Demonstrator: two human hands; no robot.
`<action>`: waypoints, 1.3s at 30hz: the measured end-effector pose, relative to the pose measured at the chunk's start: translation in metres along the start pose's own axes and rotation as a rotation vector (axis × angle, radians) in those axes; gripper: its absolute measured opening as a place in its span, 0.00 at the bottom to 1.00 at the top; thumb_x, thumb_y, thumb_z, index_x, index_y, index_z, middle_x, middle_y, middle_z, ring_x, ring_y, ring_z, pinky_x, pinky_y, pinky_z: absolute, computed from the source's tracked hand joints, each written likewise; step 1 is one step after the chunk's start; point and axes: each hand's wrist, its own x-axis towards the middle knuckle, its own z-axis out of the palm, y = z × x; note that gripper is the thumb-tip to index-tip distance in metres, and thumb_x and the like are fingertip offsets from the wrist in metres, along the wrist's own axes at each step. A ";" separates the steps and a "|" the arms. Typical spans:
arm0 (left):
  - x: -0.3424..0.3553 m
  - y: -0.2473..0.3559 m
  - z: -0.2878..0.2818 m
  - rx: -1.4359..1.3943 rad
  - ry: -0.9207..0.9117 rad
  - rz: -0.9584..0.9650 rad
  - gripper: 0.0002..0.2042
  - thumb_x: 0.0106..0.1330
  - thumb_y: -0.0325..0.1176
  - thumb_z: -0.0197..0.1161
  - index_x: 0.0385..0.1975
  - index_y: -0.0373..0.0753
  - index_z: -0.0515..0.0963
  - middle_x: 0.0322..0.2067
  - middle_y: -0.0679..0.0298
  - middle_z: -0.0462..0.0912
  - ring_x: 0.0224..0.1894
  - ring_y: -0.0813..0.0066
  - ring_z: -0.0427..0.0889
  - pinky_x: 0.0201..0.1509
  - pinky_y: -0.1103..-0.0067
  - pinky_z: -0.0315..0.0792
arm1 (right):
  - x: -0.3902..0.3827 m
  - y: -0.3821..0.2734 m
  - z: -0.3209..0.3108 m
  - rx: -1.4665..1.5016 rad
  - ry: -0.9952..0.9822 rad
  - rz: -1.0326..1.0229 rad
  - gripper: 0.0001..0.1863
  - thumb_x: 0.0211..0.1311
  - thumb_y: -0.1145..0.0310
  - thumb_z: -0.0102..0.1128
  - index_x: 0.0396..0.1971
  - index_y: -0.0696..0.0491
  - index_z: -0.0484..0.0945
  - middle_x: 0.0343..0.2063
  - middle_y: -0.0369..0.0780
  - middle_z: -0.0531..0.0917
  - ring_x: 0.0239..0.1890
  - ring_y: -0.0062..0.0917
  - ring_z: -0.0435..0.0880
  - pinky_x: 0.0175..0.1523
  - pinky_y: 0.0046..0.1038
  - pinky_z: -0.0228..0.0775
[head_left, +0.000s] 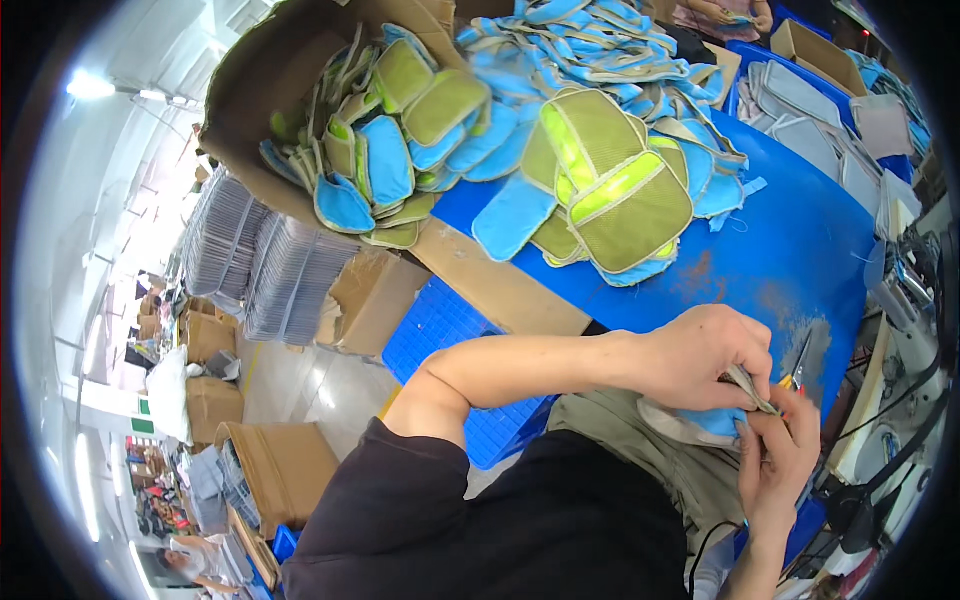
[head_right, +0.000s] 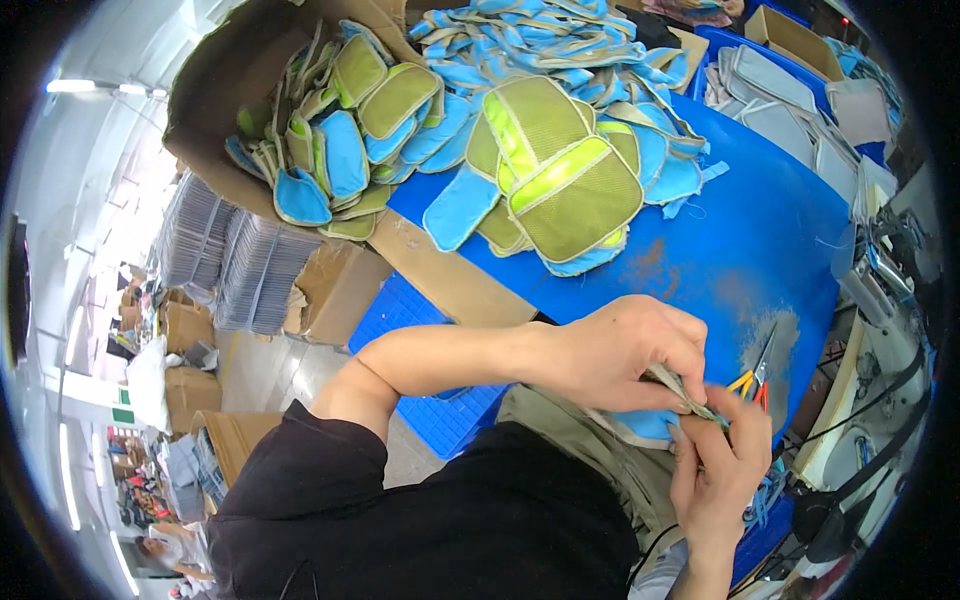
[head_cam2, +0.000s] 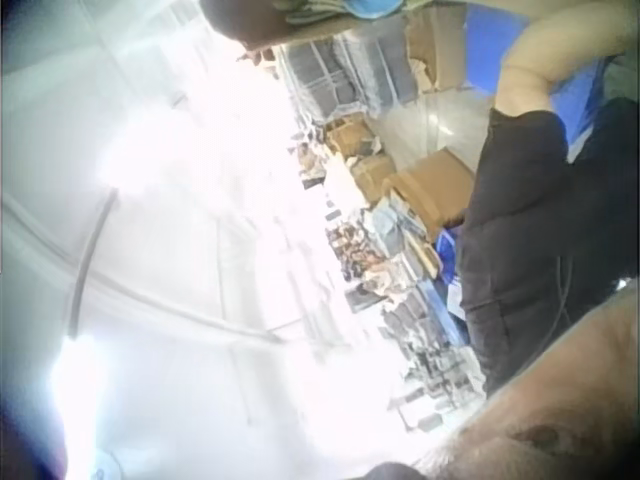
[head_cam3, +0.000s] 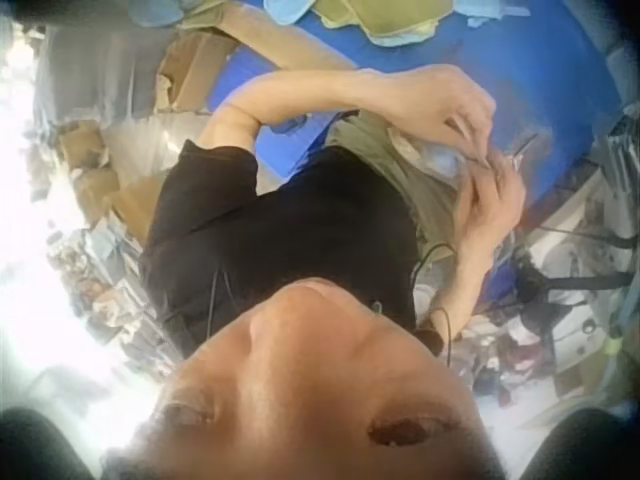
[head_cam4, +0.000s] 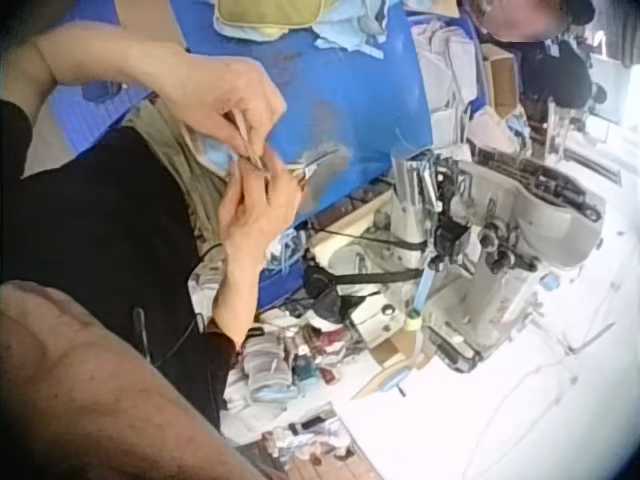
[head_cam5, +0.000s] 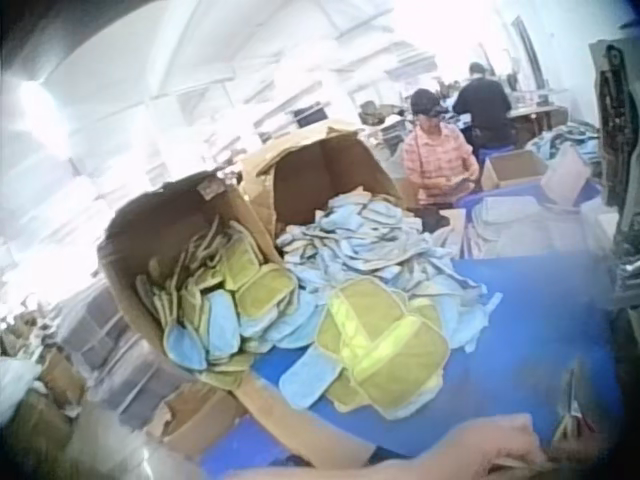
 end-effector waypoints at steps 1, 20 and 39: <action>-0.001 -0.006 0.003 0.012 0.054 0.011 0.08 0.55 0.30 0.77 0.34 0.43 0.85 0.32 0.62 0.82 0.38 0.59 0.83 0.40 0.68 0.74 | -0.007 0.002 0.004 0.031 -0.001 0.036 0.11 0.46 0.79 0.71 0.32 0.58 0.81 0.43 0.45 0.83 0.42 0.41 0.80 0.48 0.37 0.70; 0.017 -0.084 0.015 -0.650 -0.418 -0.610 0.18 0.69 0.40 0.66 0.48 0.31 0.86 0.47 0.58 0.88 0.52 0.73 0.82 0.60 0.76 0.72 | -0.006 0.031 0.010 0.151 0.143 0.217 0.07 0.53 0.76 0.74 0.32 0.57 0.85 0.38 0.45 0.86 0.41 0.40 0.85 0.46 0.35 0.75; 0.080 0.029 -0.007 0.335 -0.344 0.047 0.06 0.55 0.23 0.73 0.27 0.31 0.81 0.39 0.59 0.85 0.38 0.70 0.81 0.47 0.75 0.73 | -0.034 0.045 0.016 0.598 0.222 0.382 0.07 0.56 0.70 0.71 0.27 0.58 0.85 0.32 0.42 0.86 0.32 0.39 0.84 0.34 0.36 0.72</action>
